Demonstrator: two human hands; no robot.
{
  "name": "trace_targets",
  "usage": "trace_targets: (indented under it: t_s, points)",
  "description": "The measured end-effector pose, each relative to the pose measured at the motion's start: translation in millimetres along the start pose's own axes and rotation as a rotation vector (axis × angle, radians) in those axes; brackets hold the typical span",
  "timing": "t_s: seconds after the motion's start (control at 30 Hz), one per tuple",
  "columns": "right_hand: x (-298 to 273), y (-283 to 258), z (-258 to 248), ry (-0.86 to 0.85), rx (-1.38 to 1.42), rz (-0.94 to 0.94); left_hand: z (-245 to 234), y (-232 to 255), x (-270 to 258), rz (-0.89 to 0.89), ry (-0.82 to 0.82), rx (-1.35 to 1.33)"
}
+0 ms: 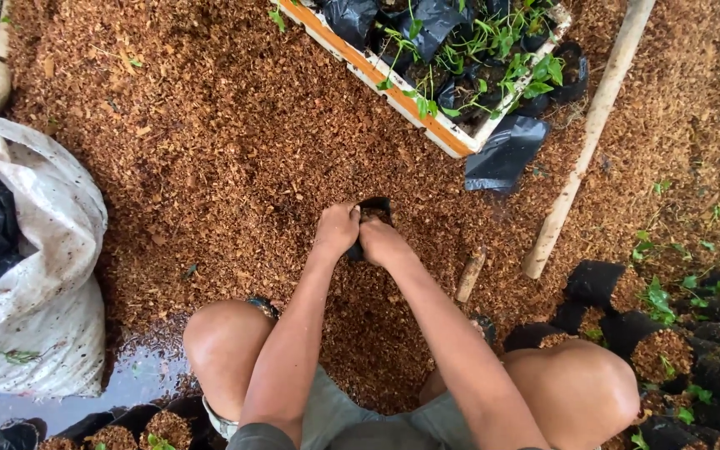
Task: The person sits on the ground and plants small seedlings into black plastic bags filled with soil. They pick up seedlings from a nearby tray, place them into the bags, and press the soil around the base of each plant.
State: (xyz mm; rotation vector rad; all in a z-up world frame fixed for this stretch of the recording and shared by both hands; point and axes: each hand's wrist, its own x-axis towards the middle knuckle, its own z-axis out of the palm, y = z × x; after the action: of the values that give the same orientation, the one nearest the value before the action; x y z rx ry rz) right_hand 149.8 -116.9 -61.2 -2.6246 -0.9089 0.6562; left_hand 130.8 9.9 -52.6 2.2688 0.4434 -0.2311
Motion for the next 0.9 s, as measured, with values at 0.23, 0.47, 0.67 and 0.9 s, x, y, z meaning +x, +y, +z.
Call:
trace_targets:
  t_s: [0.23,0.47,0.67,0.9]
  points:
    - [-1,26,26,0.026,-0.199,-0.209,-31,41,-25,-0.048,-0.103,-0.092]
    - [-10,16,-32,0.129,-0.077,-0.279,-8,22,-4,-0.114,0.142,-0.120]
    - [-18,14,-41,0.094,0.088,-0.181,-20,37,-21,-0.187,0.073,-0.137]
    - [-34,-10,-69,-0.034,0.079,-0.085,-9,16,2,-0.125,0.051,-0.089]
